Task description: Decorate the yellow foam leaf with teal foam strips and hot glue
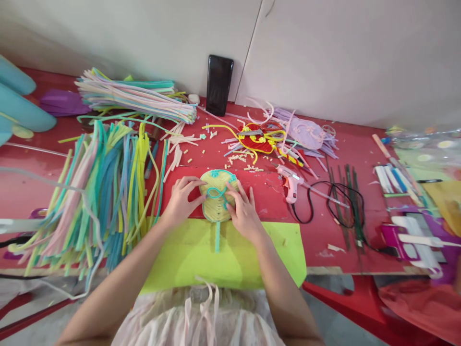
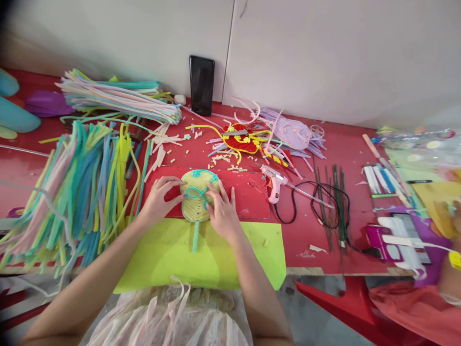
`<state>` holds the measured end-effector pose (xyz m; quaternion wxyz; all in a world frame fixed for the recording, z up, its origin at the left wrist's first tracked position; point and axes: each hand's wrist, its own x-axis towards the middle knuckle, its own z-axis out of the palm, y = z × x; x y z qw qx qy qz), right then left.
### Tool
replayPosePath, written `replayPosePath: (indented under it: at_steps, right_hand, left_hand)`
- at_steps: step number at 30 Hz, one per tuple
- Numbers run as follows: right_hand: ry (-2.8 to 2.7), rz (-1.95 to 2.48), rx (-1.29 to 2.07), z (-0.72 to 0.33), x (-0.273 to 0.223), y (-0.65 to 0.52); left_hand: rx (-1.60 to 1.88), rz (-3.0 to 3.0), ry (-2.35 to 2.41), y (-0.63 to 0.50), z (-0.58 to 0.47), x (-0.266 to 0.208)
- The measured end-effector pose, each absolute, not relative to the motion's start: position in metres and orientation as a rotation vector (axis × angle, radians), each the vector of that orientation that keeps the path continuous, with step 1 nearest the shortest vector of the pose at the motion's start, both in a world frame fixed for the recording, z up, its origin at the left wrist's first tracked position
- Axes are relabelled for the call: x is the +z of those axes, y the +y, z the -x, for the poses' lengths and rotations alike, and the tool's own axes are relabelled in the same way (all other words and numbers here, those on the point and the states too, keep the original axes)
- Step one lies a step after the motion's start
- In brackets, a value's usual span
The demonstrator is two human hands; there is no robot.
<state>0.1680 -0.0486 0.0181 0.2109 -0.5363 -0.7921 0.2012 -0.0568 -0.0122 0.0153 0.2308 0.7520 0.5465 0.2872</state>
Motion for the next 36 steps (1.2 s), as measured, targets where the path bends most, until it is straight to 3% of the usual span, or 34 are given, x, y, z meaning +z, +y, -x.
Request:
replayPosePath:
  at_steps: [28, 36]
  right_hand:
    - [-2.165, 1.486, 0.567, -0.167, 0.019, -0.048]
    - [-2.170, 1.487, 0.557, -0.168, 0.016, -0.048]
  left_hand:
    - [0.842, -2.002, 1.710, -0.022, 0.042, 0.005]
    - [0.650, -2.323, 1.341, -0.007, 0.036, 0.023]
